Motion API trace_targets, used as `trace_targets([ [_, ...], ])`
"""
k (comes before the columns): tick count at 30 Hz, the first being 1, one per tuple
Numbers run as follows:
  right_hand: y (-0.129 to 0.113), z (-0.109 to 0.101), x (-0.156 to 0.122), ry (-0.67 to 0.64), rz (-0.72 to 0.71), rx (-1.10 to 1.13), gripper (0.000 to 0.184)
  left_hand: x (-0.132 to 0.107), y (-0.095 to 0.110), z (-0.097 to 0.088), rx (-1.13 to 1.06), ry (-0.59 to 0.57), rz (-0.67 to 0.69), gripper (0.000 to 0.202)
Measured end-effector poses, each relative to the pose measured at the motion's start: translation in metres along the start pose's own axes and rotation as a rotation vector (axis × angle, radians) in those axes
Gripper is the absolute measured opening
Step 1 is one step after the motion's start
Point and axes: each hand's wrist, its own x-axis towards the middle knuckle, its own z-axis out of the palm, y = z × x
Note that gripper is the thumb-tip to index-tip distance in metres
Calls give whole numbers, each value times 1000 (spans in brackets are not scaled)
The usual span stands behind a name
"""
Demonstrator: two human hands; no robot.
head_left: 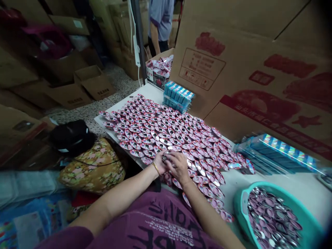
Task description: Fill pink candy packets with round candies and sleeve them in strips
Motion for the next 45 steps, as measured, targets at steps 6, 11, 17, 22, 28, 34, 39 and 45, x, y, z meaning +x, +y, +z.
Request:
trace_targets([
  [6, -1, 45, 47, 267, 853, 751, 31, 5, 79, -46, -126, -31, -179, 17],
  [11, 11, 60, 59, 209, 1041, 1166, 30, -7, 110, -75, -104, 43, -211, 17],
  [17, 61, 49, 72, 208, 981, 610, 25, -11, 125, -89, -97, 90, -199, 15],
  [22, 93, 39, 102, -123, 784, -312, 13, -3, 125, -83, -68, 94, -167, 17],
  [28, 105, 50, 139, -546, 897, -696, 42, 12, 118, -67, -57, 69, -173, 20],
  [34, 121, 40, 140, -626, 916, -659, 50, 27, 115, -52, 27, 45, -184, 22],
  [39, 78, 49, 133, -427, 591, -354, 26, 36, 115, -47, 198, 59, -210, 27],
  [45, 39, 73, 130, -661, 274, 186, 30, 38, 95, -51, 242, 187, -293, 30],
])
